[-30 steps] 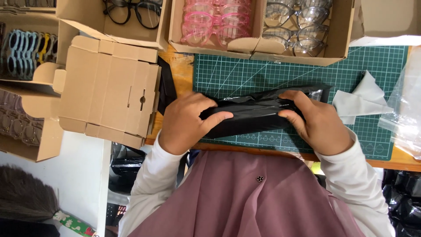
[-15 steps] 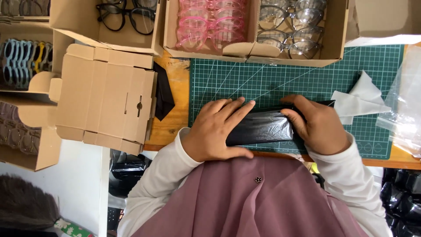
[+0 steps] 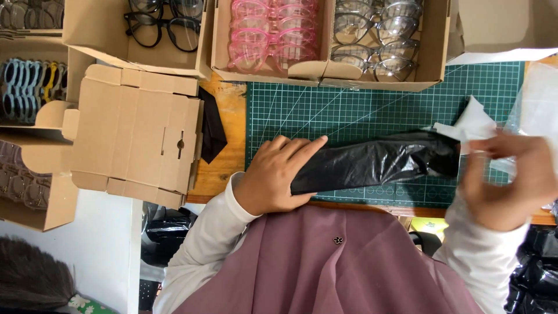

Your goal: The person unpacks a pair of black-framed glasses from a black plastic bag, wipes the lenses and frame with a white cloth, and then places the glasses into a clear plastic bag. The person then wraps the bagged glasses in bubble wrap.

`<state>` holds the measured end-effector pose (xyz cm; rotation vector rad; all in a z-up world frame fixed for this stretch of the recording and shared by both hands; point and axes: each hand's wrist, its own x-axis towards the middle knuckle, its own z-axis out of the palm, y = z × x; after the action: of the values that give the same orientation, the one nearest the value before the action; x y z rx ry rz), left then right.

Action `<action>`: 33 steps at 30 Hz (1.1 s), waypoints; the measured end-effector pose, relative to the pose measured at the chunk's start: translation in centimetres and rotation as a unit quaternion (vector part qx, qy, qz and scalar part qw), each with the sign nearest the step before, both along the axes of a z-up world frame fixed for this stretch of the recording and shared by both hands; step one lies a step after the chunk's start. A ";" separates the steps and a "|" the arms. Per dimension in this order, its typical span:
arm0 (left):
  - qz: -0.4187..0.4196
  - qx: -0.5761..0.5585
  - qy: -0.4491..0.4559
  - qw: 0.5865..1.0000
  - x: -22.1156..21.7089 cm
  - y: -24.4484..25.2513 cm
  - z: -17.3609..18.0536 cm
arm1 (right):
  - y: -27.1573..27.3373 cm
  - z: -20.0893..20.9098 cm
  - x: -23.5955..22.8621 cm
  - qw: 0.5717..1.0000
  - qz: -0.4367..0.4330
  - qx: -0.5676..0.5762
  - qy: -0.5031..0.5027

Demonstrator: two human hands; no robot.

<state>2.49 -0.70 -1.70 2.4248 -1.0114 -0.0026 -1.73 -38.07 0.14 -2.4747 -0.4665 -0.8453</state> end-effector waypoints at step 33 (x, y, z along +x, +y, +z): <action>-0.025 -0.196 -0.073 0.978 0.5 -4.4 1.2 | 10.1 0.4 3.2 0.970 0.053 0.235 0.025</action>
<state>3.02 -5.08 -0.45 2.0624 -1.0260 0.3312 1.48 -27.97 0.50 -2.0115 -0.3297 -0.7476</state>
